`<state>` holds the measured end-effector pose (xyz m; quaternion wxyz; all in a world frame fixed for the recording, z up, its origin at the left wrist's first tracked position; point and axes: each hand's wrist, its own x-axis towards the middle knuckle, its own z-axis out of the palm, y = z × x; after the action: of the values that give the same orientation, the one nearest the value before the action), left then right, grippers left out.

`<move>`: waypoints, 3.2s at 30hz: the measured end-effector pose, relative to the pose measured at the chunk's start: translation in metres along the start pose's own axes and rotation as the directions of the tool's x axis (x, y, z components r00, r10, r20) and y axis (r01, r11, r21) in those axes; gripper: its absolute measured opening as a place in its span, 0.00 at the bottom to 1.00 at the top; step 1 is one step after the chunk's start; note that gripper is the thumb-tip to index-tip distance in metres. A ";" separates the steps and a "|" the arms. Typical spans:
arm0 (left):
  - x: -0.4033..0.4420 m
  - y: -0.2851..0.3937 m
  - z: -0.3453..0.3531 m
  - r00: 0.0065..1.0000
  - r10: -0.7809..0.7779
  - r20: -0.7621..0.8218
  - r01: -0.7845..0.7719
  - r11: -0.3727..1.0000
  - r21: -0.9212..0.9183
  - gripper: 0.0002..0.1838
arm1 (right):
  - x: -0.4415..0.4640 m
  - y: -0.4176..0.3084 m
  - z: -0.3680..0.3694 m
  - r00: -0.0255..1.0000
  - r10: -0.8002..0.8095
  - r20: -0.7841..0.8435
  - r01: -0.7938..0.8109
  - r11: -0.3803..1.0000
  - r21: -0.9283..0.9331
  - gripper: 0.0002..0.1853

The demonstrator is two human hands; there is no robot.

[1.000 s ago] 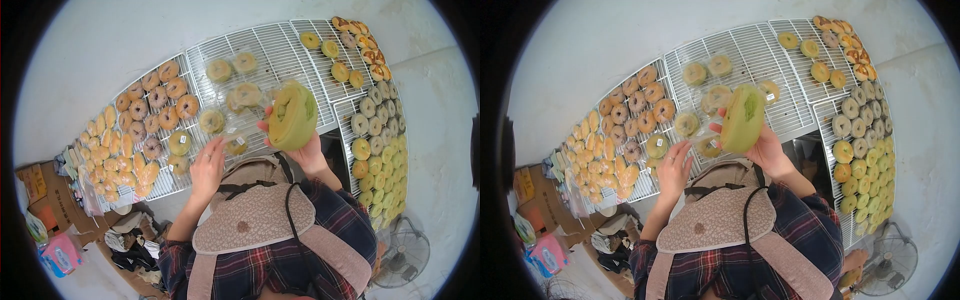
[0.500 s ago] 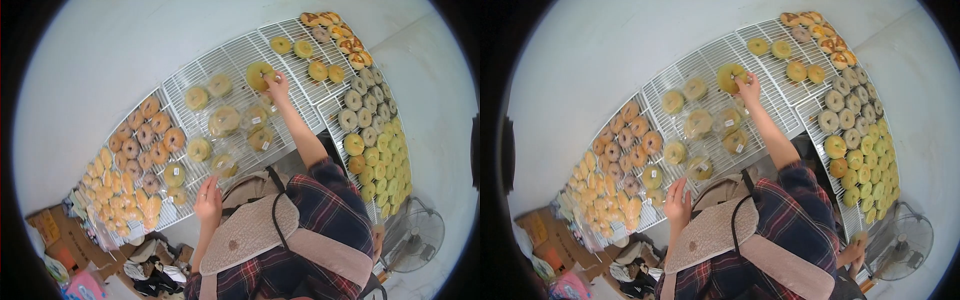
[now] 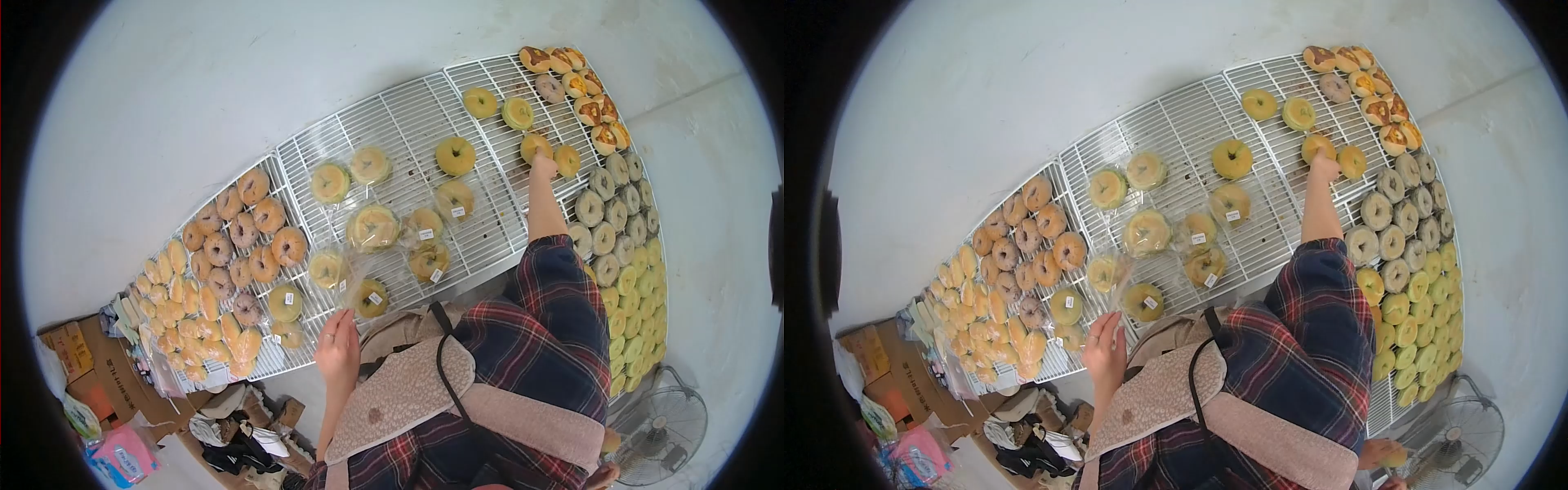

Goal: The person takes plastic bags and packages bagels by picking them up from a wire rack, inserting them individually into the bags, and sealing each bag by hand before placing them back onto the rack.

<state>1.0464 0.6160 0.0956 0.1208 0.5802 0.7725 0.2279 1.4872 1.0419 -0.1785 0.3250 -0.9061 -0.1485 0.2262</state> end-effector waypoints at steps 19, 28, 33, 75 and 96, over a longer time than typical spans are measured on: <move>0.058 -0.020 -0.045 0.940 0.308 0.144 -0.338 0.893 0.296 0.29 | -0.409 -0.005 -0.190 -0.708 -0.353 0.612 0.048 0.840 0.540 0.41; 0.011 -0.036 -0.055 0.834 0.546 0.081 -0.548 0.803 0.234 0.31 | -0.478 0.045 -0.196 -0.428 -0.235 0.873 0.007 0.965 0.264 0.38; -0.010 -0.026 -0.056 0.586 0.806 -0.081 -0.740 0.573 0.351 0.21 | -0.506 0.071 -0.211 0.070 -0.407 0.911 -0.106 0.905 0.412 0.34; 0.027 -0.105 -0.072 0.872 0.320 -0.370 -0.486 0.492 -0.722 0.06 | -0.507 -0.010 -0.245 -0.447 -0.843 0.299 0.499 0.042 0.865 0.10; 0.017 -0.047 -0.102 0.615 0.721 -0.318 -0.758 0.652 0.010 0.19 | -0.553 -0.004 -0.249 -0.269 -0.617 0.740 0.432 0.609 0.665 0.06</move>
<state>0.9554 0.6000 0.1619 -0.0641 0.7975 0.4568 0.3888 1.1405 0.6851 0.1682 0.2577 -0.3062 -0.6857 0.6080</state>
